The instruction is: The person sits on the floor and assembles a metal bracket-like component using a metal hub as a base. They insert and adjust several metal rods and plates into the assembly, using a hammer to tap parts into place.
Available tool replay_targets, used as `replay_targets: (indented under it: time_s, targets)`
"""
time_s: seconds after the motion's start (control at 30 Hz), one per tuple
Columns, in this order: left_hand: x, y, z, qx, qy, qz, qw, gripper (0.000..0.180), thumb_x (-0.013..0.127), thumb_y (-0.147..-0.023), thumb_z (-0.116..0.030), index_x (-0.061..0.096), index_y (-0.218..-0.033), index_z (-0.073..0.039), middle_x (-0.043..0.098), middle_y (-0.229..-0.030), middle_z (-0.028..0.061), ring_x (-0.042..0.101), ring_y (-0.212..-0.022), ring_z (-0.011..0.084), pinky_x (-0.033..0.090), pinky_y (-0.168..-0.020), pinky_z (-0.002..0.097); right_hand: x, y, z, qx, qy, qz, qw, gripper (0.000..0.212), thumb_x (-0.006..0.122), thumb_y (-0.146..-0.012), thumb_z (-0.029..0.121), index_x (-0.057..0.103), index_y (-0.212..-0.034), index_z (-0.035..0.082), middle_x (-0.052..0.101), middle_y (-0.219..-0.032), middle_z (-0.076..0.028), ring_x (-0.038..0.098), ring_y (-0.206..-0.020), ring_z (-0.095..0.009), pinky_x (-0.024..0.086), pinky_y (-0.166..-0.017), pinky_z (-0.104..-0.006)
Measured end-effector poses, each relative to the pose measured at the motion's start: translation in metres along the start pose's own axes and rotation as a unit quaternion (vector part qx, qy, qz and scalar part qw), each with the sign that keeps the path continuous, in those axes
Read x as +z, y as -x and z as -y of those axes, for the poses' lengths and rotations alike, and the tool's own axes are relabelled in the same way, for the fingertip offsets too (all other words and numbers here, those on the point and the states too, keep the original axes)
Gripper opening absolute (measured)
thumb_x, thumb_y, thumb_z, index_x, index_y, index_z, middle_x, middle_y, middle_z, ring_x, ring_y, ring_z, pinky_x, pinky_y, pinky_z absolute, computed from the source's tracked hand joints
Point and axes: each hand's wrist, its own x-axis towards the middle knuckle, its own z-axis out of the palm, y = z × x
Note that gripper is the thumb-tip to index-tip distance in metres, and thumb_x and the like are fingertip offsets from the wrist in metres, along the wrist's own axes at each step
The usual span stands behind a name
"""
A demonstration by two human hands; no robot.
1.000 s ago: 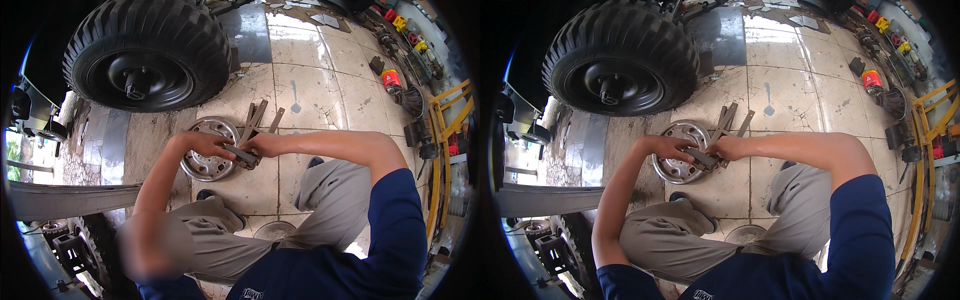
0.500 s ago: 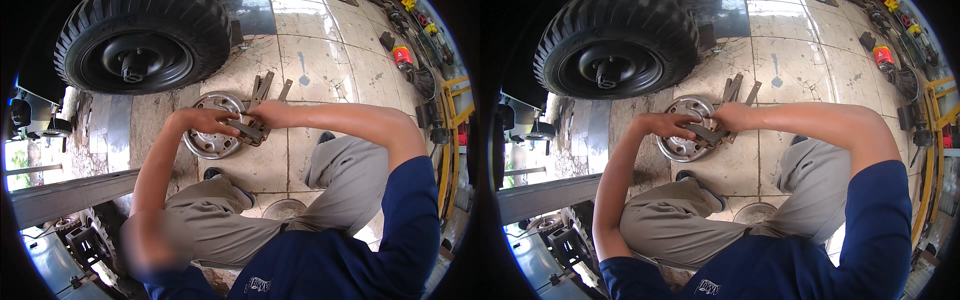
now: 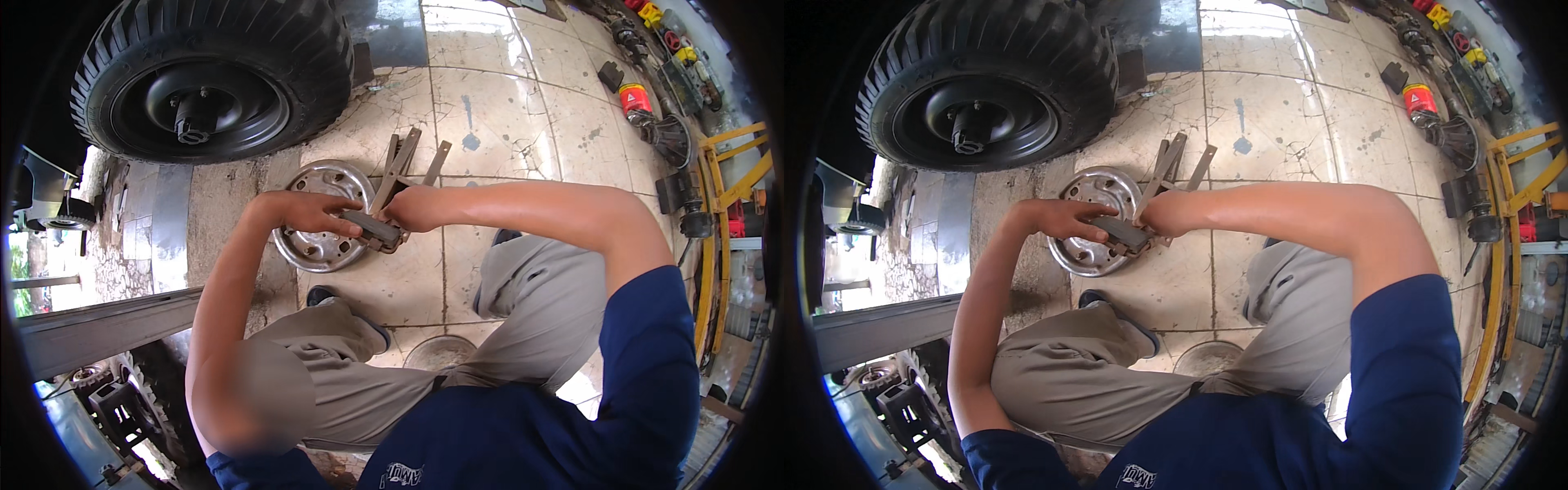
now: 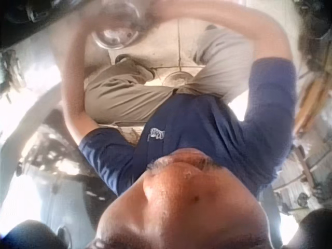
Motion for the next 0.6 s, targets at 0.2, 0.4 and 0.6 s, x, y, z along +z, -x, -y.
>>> replay_targets:
  time_s: [0.2,0.4,0.6]
  targets:
    - [0.000,0.007,-0.010,-0.033,-0.015,-0.006,0.999,0.092,0.058,-0.086,-0.068,0.031,-0.153,-0.010,0.043,-0.149,0.0193,0.044,-0.136,0.0328,0.034,-0.112,0.0404,0.011,0.001,0.001,-0.060,0.040,-0.052,0.996,0.040,0.050,-0.092,0.016,0.057,-0.132,0.019,0.069,-0.097,-0.016,0.068,-0.089,-0.035,0.054,-0.076,-0.0457]
    - [0.000,0.005,-0.010,-0.024,-0.027,-0.014,0.999,0.091,0.057,-0.087,-0.067,0.032,-0.153,-0.011,0.045,-0.147,0.0192,0.045,-0.135,0.0324,0.035,-0.112,0.0400,0.030,-0.001,-0.018,-0.039,0.082,-0.083,0.992,0.021,0.053,-0.088,0.012,0.063,-0.105,0.007,0.069,-0.087,-0.017,0.069,-0.083,-0.037,0.055,-0.070,-0.0469]
    - [0.001,0.002,0.000,-0.007,-0.002,0.010,1.000,0.104,0.052,-0.078,-0.082,0.032,-0.153,-0.012,0.041,-0.150,0.0208,0.038,-0.140,0.0344,0.030,-0.116,0.0450,0.010,-0.002,-0.006,-0.012,0.072,-0.011,0.997,0.022,0.056,-0.087,0.016,0.064,-0.105,0.005,0.068,-0.088,-0.018,0.068,-0.087,-0.038,0.054,-0.073,-0.0472]
